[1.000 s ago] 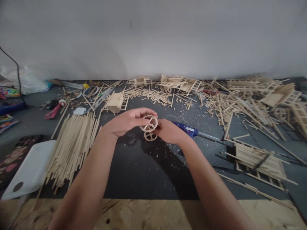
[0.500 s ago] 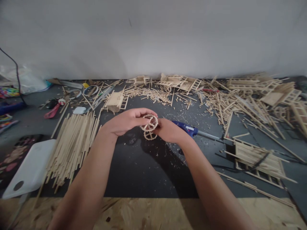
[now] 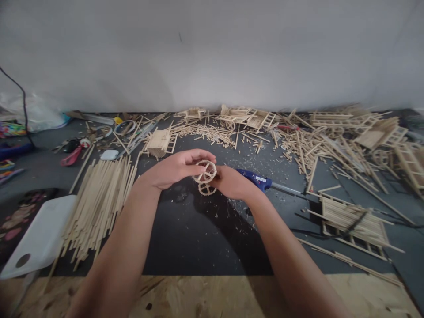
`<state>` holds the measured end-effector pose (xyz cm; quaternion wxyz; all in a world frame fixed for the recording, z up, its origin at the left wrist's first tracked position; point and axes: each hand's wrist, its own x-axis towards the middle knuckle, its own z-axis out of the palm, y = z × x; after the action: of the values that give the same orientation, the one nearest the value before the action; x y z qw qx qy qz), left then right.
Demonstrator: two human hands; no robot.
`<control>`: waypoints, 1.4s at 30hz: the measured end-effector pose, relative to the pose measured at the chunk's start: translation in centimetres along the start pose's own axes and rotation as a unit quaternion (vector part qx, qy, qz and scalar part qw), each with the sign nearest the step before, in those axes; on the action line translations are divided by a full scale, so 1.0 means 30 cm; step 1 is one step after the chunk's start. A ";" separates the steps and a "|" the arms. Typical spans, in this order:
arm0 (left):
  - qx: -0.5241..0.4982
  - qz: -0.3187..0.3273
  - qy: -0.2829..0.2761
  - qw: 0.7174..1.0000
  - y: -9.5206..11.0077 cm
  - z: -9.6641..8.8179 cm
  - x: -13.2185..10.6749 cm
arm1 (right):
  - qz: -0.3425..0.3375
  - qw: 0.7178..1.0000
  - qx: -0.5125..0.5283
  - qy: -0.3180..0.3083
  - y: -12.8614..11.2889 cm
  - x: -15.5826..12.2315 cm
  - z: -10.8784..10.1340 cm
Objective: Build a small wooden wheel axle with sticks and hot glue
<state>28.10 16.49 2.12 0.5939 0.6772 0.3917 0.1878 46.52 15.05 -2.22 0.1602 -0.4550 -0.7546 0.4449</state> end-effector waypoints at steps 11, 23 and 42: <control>-0.094 0.046 0.122 0.987 -0.001 -0.011 0.000 | -0.023 0.996 0.076 0.033 -0.025 -0.018 -0.011; -0.115 0.036 0.082 0.989 -0.056 -0.004 0.039 | -0.002 0.966 0.259 0.023 -0.030 -0.038 -0.053; -0.110 -0.002 -0.026 0.994 -0.082 0.002 0.041 | 0.014 0.957 0.290 0.005 -0.011 -0.052 -0.079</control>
<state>28.14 17.34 -0.48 0.6755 0.6114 0.3542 0.2110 48.72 14.94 -0.39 0.2832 -0.4013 -0.5859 0.6446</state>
